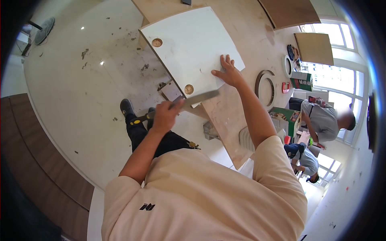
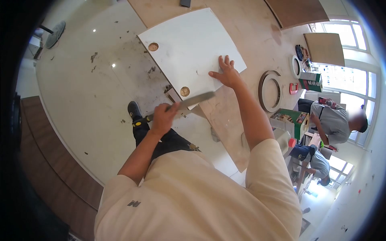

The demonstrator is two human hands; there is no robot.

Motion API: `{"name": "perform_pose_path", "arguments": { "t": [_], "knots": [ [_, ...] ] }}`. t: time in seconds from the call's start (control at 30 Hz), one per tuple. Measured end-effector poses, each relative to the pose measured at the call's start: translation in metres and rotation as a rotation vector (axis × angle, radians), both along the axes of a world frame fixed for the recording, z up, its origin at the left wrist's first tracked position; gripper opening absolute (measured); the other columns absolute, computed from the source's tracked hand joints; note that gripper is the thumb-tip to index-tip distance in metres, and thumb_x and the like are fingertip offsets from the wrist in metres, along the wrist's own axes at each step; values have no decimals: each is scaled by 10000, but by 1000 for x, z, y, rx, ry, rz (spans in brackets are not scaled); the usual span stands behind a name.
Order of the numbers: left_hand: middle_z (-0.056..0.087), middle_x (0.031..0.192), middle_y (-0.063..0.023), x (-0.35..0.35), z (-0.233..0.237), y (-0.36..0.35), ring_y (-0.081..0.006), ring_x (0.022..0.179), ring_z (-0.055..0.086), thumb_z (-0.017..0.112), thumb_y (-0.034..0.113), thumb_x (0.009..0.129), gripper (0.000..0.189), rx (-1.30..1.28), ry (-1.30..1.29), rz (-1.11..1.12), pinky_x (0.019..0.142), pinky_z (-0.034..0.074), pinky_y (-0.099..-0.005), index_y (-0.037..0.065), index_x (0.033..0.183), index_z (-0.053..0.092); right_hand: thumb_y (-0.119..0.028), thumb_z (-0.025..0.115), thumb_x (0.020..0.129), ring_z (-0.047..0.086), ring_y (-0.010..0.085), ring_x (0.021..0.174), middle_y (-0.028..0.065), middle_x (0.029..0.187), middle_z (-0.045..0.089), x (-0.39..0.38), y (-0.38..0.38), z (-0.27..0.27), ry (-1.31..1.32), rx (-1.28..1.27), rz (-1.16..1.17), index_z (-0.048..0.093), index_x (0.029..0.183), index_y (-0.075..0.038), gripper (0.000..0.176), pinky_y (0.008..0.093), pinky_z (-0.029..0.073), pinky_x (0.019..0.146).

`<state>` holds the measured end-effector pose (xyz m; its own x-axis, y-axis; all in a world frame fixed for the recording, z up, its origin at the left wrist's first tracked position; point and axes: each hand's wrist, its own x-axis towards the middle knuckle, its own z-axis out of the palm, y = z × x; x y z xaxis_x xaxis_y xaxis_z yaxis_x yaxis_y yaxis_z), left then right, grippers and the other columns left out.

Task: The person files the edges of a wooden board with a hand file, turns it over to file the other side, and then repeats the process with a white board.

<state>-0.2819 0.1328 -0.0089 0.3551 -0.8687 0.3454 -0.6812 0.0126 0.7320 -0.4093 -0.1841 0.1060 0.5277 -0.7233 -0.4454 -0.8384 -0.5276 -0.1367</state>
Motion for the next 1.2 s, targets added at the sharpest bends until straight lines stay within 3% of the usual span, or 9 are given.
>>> {"name": "perform_pose_path", "arguments": {
  "t": [0.1, 0.3, 0.43, 0.67, 0.73, 0.83, 1.03, 1.13, 1.2],
  "knots": [
    [571, 883, -77, 17, -30, 20, -284, 833, 575, 708, 114, 844, 576, 55, 134, 44, 763, 445, -422, 258, 1391, 599, -616, 700, 820, 96, 474, 1507, 233, 1652, 104, -2, 0, -3, -10, -8, 1, 204, 1596, -104, 1054, 510, 269, 1199],
    [556, 847, -77, -17, 3, -11, -290, 805, 561, 713, 102, 842, 621, -184, 134, -44, 722, 425, -430, 261, 1425, 570, -595, 705, 823, 102, 446, 1517, 230, 1655, 91, -1, 1, -2, -22, 14, -31, 201, 1597, -99, 1049, 485, 226, 1213],
    [571, 865, -75, 14, -27, 26, -286, 834, 576, 728, 111, 835, 651, 31, 79, 51, 750, 440, -424, 305, 1432, 556, -590, 715, 820, 84, 438, 1521, 228, 1656, 92, -1, -1, -3, -17, 20, -41, 198, 1597, -99, 1055, 478, 224, 1216],
    [567, 869, -81, -31, -11, -8, -294, 802, 565, 718, 78, 841, 637, -179, 96, -35, 739, 439, -424, 282, 1424, 562, -607, 728, 802, 95, 456, 1513, 227, 1653, 106, -4, -3, -6, -36, -1, -39, 219, 1596, -123, 1060, 502, 270, 1199],
    [576, 902, -106, -12, -22, 11, -314, 802, 550, 734, 68, 833, 628, -139, 85, -2, 742, 443, -433, 231, 1417, 573, -610, 727, 801, 98, 459, 1512, 227, 1653, 107, -5, -2, -9, -38, -1, -35, 219, 1596, -122, 1062, 501, 271, 1198],
    [577, 874, -76, 8, -38, 26, -283, 817, 576, 732, 112, 832, 621, 0, 138, 107, 737, 445, -414, 293, 1406, 579, -609, 727, 801, 101, 462, 1511, 228, 1653, 105, -6, -3, -11, -36, 1, -32, 216, 1596, -120, 1064, 505, 271, 1197],
    [579, 872, -80, -6, -4, -15, -283, 813, 576, 697, 70, 838, 590, -168, 82, -58, 736, 451, -420, 241, 1394, 597, -582, 729, 808, 113, 456, 1512, 230, 1652, 108, -1, -2, -4, -16, 4, -37, 205, 1597, -111, 1058, 496, 275, 1197],
    [574, 877, -82, 47, -40, 2, -278, 828, 573, 680, 79, 854, 556, -55, 26, 79, 744, 450, -418, 239, 1381, 606, -568, 727, 814, 112, 452, 1513, 231, 1651, 110, 3, -2, -2, -17, 6, -43, 202, 1597, -105, 1050, 496, 273, 1198],
    [570, 847, -80, 73, -36, -1, -276, 802, 575, 677, 94, 853, 550, -33, 105, 147, 722, 451, -422, 255, 1375, 609, -561, 726, 818, 109, 450, 1514, 232, 1651, 110, 2, 1, -3, -19, 9, -51, 202, 1596, -102, 1044, 500, 272, 1198]
  ]
}}
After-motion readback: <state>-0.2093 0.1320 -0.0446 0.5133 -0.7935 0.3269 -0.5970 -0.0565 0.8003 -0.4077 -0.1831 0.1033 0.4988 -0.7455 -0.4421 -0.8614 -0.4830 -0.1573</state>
